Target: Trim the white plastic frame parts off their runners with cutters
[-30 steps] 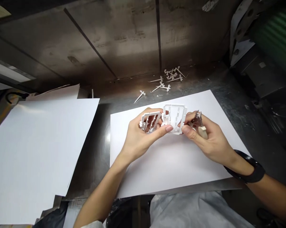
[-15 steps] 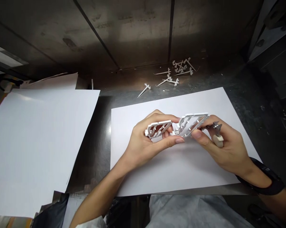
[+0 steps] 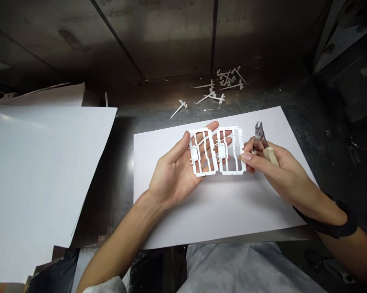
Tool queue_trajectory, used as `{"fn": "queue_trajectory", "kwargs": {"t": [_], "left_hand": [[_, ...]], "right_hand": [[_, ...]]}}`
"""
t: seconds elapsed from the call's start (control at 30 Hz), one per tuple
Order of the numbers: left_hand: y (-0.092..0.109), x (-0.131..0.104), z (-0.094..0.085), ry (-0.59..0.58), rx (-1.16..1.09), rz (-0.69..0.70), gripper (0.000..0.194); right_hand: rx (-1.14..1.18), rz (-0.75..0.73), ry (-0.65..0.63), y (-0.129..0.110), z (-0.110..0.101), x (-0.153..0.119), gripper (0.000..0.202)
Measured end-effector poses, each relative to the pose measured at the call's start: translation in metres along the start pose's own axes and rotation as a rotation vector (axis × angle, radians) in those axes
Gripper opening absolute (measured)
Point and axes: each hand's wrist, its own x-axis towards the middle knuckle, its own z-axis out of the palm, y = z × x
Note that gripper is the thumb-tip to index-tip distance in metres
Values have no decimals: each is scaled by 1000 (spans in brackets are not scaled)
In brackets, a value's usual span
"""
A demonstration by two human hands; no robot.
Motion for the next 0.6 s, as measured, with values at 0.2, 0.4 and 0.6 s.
{"fn": "queue_trajectory", "kwargs": {"t": [0.2,0.4,0.6], "left_hand": [[2,-1,3,-5,-15,-10,56],[3,-1,3,1,-8,-20,55],[4,1,3,2,-17,-30,59]], "right_hand": [[-29,-42,-1,-4,0,1,20],[-41,-46,-3,-2,1,1,20],[-62,-66,3,-2,0,2,19]]}}
